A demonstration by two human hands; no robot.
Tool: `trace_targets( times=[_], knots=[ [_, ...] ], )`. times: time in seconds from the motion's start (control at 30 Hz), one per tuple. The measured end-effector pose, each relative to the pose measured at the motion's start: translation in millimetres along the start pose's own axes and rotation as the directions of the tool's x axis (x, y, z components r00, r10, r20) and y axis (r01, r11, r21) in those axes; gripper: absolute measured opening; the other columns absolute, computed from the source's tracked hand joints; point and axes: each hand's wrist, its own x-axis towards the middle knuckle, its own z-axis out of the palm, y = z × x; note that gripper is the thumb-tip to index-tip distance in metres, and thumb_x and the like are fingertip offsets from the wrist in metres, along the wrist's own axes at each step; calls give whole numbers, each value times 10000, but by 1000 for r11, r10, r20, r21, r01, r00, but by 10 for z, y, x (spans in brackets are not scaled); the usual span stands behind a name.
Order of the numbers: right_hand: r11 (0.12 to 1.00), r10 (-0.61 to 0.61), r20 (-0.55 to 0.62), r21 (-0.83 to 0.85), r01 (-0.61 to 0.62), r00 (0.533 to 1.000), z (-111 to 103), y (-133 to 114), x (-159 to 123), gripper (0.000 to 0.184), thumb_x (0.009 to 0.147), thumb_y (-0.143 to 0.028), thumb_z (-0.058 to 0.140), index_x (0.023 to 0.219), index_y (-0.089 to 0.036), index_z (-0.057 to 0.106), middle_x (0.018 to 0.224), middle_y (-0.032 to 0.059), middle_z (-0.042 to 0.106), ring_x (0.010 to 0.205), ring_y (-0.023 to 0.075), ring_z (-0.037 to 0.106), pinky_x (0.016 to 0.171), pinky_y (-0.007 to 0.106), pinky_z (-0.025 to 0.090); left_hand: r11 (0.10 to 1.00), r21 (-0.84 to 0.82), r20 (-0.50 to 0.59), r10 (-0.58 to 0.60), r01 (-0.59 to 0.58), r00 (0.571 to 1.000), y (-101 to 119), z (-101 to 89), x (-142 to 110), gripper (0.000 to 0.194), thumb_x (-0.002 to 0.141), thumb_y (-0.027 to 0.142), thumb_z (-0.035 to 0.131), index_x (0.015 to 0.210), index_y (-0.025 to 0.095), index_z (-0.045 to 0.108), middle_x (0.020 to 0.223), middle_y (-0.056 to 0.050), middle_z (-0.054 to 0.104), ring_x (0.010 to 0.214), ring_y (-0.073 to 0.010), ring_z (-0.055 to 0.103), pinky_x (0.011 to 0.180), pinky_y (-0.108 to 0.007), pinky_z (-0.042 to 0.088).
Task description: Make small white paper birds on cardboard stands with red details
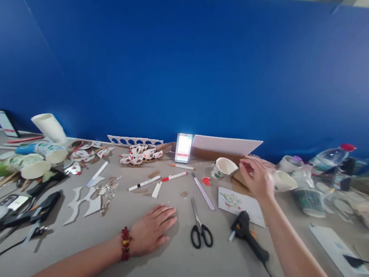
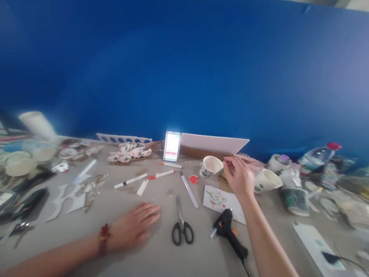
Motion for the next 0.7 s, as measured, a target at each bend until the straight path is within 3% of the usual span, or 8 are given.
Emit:
trace_targets(
  times=[0.17,0.33,0.53,0.7],
  knots=[
    [996,-34,15,-77,36,999,90,-199,370,305,909,-315,492,1166,-191,599,1148,110,651,732,200,656,651,307,490,999,7,-3,34,-34,999,-6,-28,-2,593,906,420,535,1429,191,378,1528,-114,364,1417,-264,304,1183,-460,245],
    [983,-39,109,-175,58,993,246,-176,764,389,885,-286,496,1262,-208,548,1343,93,551,691,165,645,608,304,461,998,13,-4,57,-57,998,-4,-83,-7,611,934,457,480,1459,178,339,1537,-127,348,1414,-266,309,1184,-454,238],
    [938,-10,255,-332,98,967,379,-78,961,388,898,-286,448,1252,-191,575,1310,115,560,819,239,633,576,317,436,998,-1,-11,55,-55,998,1,-100,-2,597,933,472,465,1441,173,370,1526,-128,362,1411,-266,313,1190,-451,221],
    [915,35,312,-393,95,949,368,-106,1049,380,931,-237,394,1255,-171,580,1256,152,561,815,227,621,591,300,427,999,-9,-11,47,-47,999,-12,-66,-5,610,920,481,483,1437,178,373,1523,-122,366,1403,-271,320,1181,-456,239]
  ],
)
